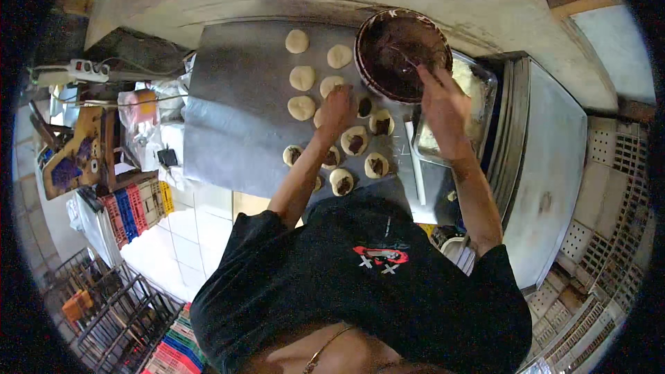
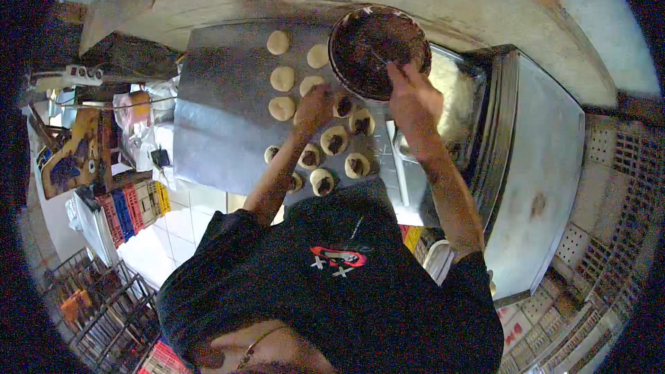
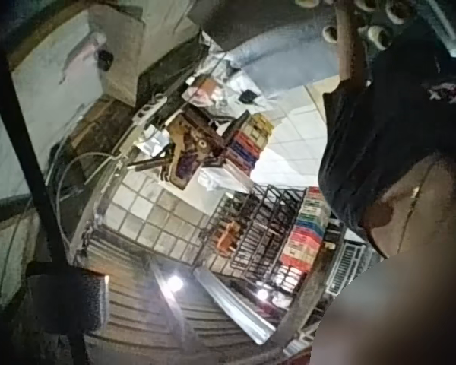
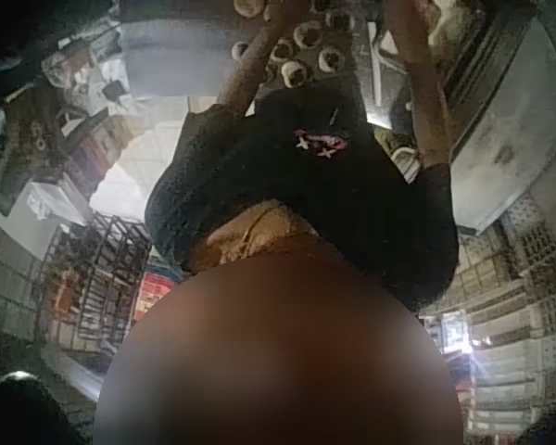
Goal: Fill small pieces of dough with chocolate paste and roll them into balls on a baking tray.
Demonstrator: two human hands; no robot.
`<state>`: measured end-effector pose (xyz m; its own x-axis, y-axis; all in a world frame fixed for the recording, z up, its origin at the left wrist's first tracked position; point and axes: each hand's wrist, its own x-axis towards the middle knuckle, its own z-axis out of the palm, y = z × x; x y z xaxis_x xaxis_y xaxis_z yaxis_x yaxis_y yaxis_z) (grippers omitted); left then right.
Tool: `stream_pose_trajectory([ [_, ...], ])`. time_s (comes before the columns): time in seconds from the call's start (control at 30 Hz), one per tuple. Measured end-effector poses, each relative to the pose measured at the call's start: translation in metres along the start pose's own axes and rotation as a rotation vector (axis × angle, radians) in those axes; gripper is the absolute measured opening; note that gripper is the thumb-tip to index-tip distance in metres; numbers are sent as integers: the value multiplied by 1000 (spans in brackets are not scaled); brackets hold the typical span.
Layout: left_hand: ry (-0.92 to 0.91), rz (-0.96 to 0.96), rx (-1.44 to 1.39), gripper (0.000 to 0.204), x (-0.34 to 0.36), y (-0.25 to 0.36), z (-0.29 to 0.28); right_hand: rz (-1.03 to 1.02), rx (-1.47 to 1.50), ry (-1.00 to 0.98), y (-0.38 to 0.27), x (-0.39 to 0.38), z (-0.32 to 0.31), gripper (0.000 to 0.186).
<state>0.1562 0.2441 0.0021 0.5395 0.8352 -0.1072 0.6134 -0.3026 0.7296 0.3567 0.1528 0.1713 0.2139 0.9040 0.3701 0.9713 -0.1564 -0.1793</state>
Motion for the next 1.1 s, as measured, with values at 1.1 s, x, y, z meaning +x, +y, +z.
stream_pose_trajectory([
  [1.1,-25,-154,-2413,52,-121,155,-137,-249,355,353,-59,-79,-62,34],
])
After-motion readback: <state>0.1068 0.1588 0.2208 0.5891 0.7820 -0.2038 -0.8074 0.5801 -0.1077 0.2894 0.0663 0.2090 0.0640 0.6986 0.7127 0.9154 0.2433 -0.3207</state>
